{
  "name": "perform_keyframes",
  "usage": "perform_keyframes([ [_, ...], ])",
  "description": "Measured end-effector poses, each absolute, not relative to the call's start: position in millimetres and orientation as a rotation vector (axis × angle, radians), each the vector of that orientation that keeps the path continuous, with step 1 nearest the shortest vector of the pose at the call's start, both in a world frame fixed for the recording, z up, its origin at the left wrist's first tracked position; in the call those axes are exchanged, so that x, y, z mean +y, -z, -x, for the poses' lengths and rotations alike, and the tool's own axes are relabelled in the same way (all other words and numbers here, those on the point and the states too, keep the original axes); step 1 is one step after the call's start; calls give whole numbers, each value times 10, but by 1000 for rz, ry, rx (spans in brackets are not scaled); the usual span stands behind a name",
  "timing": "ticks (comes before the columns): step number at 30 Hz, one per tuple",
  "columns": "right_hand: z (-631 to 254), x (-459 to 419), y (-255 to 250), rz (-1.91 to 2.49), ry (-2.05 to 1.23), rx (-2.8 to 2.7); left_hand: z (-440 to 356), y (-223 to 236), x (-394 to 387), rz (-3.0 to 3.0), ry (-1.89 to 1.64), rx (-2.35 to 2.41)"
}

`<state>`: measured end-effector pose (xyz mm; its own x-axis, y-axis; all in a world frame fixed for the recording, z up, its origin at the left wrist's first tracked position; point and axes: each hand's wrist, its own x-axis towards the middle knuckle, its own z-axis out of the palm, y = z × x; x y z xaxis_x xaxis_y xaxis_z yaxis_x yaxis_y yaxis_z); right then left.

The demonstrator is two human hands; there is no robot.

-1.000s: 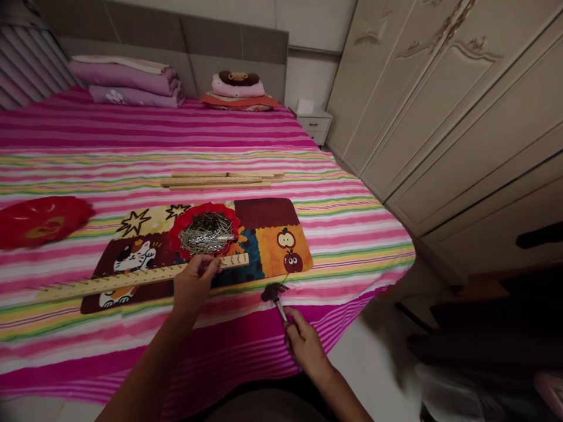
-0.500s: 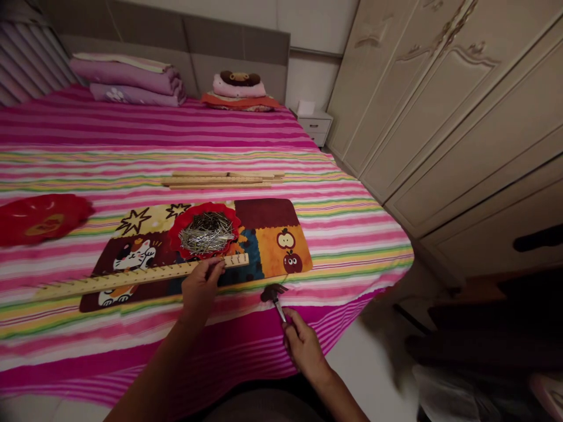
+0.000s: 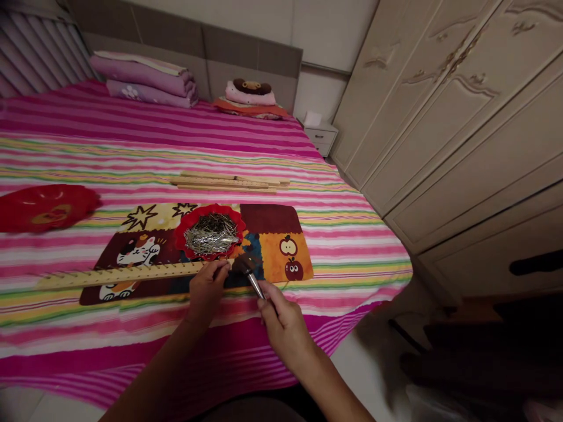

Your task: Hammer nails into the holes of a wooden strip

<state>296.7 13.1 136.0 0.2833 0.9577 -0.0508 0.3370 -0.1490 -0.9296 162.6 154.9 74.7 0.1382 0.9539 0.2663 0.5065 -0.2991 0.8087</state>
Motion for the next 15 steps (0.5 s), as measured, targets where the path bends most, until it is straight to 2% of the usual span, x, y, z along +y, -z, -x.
perform_keyframes([
  [5,-2920,422,-1467,1661,-750,-1372,-1613,-693,1536,-1898,-1111,1360],
  [15,-2947,183,-1442,1685,-838,-1356,-1625,-703,1516,-1856,-1119,1342],
])
